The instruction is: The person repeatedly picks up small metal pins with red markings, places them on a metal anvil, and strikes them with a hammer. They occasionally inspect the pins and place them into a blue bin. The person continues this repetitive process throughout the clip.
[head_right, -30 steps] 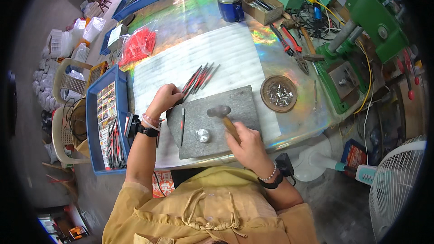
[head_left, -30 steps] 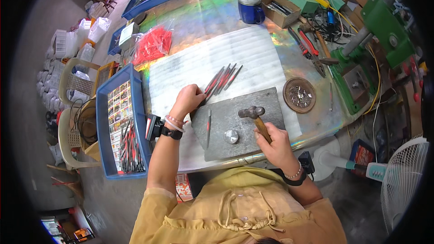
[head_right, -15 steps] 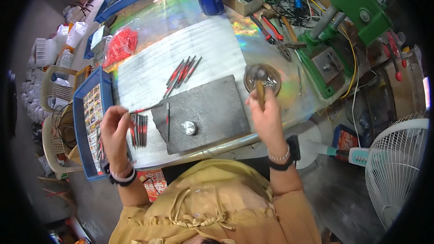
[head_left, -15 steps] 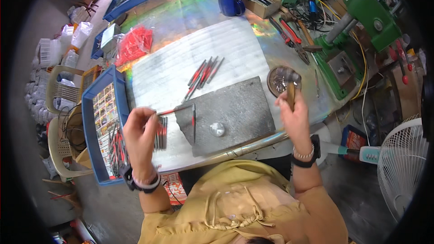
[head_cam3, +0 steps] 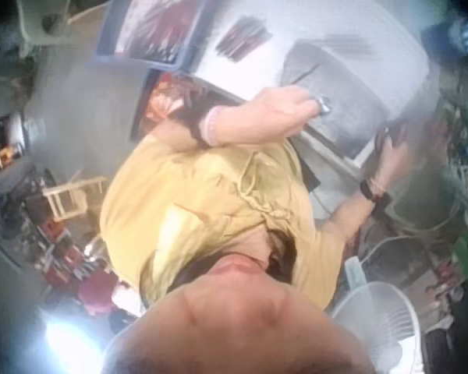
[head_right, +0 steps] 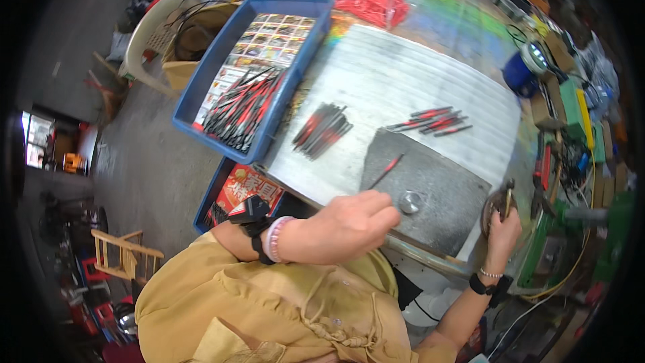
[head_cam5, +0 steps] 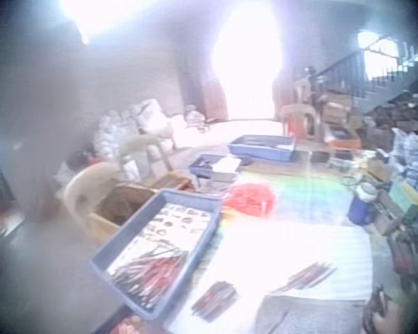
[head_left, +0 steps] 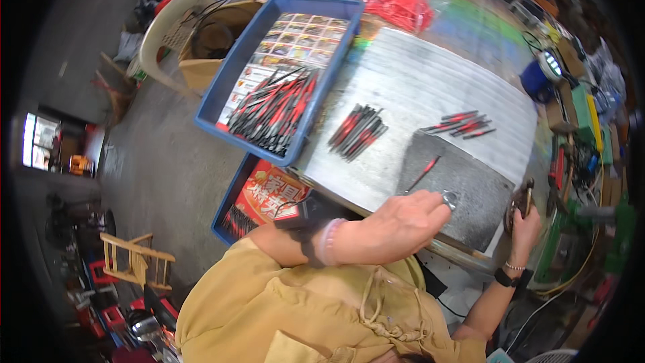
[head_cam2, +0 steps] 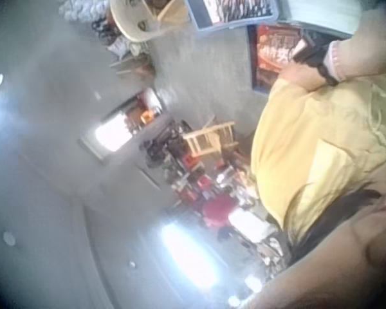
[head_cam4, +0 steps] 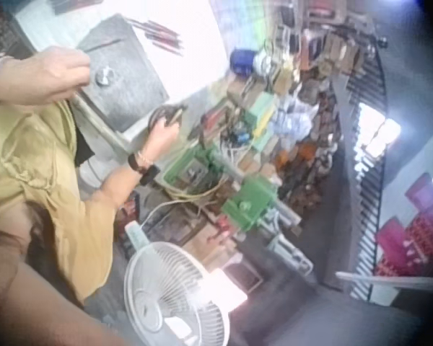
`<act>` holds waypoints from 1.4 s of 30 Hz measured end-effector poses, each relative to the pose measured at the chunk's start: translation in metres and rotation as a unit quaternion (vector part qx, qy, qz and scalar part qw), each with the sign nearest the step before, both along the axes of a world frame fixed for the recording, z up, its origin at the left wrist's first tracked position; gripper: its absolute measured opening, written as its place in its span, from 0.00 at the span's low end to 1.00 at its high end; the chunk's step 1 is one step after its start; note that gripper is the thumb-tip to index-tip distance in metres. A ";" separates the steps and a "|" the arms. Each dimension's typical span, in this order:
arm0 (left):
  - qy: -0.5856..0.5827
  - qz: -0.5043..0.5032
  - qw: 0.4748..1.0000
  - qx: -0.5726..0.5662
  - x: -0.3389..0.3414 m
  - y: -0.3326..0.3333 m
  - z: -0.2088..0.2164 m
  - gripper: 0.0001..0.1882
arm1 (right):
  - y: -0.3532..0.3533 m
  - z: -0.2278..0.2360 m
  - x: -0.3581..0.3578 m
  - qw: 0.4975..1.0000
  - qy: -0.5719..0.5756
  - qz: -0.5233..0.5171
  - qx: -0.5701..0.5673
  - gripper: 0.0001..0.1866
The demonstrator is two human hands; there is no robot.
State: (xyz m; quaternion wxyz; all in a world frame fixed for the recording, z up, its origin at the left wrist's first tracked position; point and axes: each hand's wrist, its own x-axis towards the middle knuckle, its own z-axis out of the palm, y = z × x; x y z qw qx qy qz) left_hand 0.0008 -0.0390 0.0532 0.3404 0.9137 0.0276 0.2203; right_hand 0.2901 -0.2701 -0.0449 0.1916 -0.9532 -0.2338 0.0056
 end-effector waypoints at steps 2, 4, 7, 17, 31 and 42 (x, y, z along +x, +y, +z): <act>-0.021 -0.015 0.999 -0.040 0.002 0.001 -0.007 0.10 | -0.005 -0.005 0.007 1.000 0.001 -0.006 -0.023 0.13; -0.034 -0.027 0.996 -0.076 0.004 0.000 -0.014 0.09 | -0.009 -0.008 0.013 1.000 0.015 0.002 -0.021 0.13; -0.044 -0.040 0.992 -0.109 0.009 -0.001 -0.028 0.08 | -0.012 -0.013 0.020 1.000 0.027 0.004 -0.004 0.12; 0.037 -0.056 0.992 -0.103 0.005 0.000 -0.060 0.07 | -0.019 -0.006 0.019 0.999 0.034 -0.008 0.036 0.13; 0.133 -0.077 0.764 -0.627 0.004 0.005 -0.035 0.07 | -0.024 0.008 0.002 0.946 0.153 -0.096 0.268 0.06; 0.148 -0.060 0.576 -0.802 0.007 0.006 -0.036 0.11 | 0.036 0.087 -0.149 0.758 0.500 -0.032 0.417 0.06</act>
